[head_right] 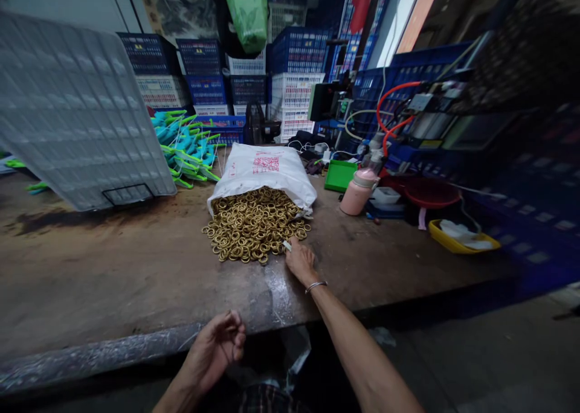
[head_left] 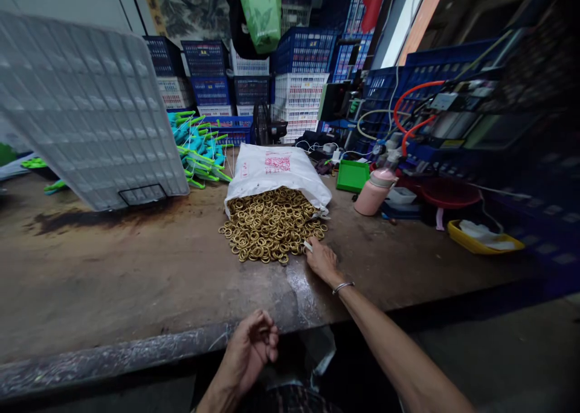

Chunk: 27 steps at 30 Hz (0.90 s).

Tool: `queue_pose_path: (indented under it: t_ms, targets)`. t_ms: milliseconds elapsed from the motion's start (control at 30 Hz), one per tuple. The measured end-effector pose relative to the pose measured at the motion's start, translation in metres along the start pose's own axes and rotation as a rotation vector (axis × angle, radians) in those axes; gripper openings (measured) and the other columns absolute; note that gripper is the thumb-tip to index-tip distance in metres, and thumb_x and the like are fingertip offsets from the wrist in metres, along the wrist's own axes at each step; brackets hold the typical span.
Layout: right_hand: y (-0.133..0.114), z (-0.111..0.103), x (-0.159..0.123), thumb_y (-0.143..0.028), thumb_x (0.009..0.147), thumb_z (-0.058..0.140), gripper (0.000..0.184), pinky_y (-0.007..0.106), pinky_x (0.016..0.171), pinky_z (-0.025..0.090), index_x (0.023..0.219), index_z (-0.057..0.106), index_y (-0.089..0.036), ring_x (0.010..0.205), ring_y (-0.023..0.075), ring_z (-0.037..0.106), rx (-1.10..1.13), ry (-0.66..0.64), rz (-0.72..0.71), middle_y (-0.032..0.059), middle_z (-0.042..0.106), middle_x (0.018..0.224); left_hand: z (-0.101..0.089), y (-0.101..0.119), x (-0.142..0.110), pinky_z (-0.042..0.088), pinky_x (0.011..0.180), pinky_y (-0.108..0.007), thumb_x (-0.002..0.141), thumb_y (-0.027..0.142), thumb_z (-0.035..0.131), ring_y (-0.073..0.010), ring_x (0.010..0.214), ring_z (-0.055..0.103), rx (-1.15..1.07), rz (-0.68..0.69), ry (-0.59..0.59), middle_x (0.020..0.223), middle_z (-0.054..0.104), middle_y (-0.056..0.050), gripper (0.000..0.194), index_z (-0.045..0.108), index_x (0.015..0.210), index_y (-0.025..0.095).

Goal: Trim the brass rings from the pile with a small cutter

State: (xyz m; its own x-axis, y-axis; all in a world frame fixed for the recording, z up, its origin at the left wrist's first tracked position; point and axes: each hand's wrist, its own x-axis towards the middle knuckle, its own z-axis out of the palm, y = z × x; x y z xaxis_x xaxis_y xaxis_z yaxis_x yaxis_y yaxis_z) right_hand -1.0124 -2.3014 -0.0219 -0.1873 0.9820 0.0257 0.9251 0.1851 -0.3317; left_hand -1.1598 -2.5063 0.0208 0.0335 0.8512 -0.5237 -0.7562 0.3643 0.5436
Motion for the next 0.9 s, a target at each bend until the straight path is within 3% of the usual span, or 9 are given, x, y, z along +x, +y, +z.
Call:
queue_pose_path:
  t_ms: [100, 267, 433, 567, 700, 900]
  targets:
    - [0.001, 0.0, -0.012, -0.026, 0.084, 0.04, 0.018, 0.024, 0.052, 0.025, 0.095, 0.053, -0.02, 0.064, 0.0165, 0.056, 0.102, 0.019, -0.014, 0.0047, 0.061, 0.072, -0.001, -0.002, 0.003, 0.038, 0.044, -0.019, 0.066, 0.035, 0.067, -0.0087, 0.054, 0.051, -0.044, -0.029, 0.047, 0.066, 0.056, -0.002, 0.029, 0.049, 0.061, 0.013]
    - [-0.014, 0.005, -0.051, -0.031, 0.081, 0.039, 0.016, 0.023, 0.059, 0.035, 0.079, 0.049, -0.019, 0.062, 0.0132, 0.05, 0.608, 0.033, -0.128, -0.0003, 0.053, 0.066, 0.005, 0.0, 0.007, 0.039, 0.043, -0.018, 0.067, 0.033, 0.068, -0.0094, 0.057, 0.053, 0.121, 0.06, 0.056, 0.067, 0.055, 0.0, 0.027, 0.051, 0.077, 0.014]
    - [-0.045, 0.006, -0.097, -0.035, 0.077, 0.042, 0.016, 0.022, 0.053, 0.036, 0.077, 0.046, -0.019, 0.051, 0.0106, 0.043, 0.954, -0.189, -0.102, -0.0057, 0.045, 0.056, 0.005, 0.003, 0.014, 0.036, 0.039, -0.016, 0.07, 0.041, 0.065, -0.0075, 0.051, 0.048, 0.311, 0.235, 0.093, 0.067, 0.054, 0.002, 0.041, 0.049, 0.098, 0.016]
    - [-0.058, 0.001, -0.116, -0.036, 0.077, 0.046, 0.016, 0.021, 0.052, 0.035, 0.077, 0.047, -0.019, 0.051, 0.0093, 0.041, 1.037, -0.301, -0.138, -0.0061, 0.045, 0.056, 0.001, 0.004, 0.015, 0.027, 0.036, -0.014, 0.073, 0.045, 0.06, -0.003, 0.042, 0.036, 0.468, 0.298, 0.088, 0.06, 0.048, 0.005, 0.035, 0.052, 0.089, 0.014]
    - [-0.059, 0.0, -0.117, -0.039, 0.078, 0.048, 0.02, 0.021, 0.053, 0.036, 0.077, 0.048, -0.019, 0.051, 0.009, 0.041, 1.054, -0.361, -0.125, -0.0062, 0.046, 0.056, 0.0, 0.004, 0.011, 0.023, 0.037, -0.015, 0.075, 0.048, 0.056, -0.0029, 0.041, 0.031, 0.573, 0.298, 0.102, 0.054, 0.042, 0.006, 0.034, 0.053, 0.078, 0.013]
    - [-0.063, -0.003, -0.114, -0.042, 0.074, 0.049, 0.024, 0.022, 0.057, 0.034, 0.069, 0.049, -0.018, 0.06, 0.0108, 0.043, 0.953, -0.304, -0.175, -0.0043, 0.047, 0.061, 0.003, 0.005, 0.007, 0.025, 0.042, -0.018, 0.071, 0.049, 0.058, -0.0042, 0.043, 0.033, 0.739, 0.351, 0.163, 0.051, 0.042, 0.006, 0.036, 0.054, 0.072, 0.014]
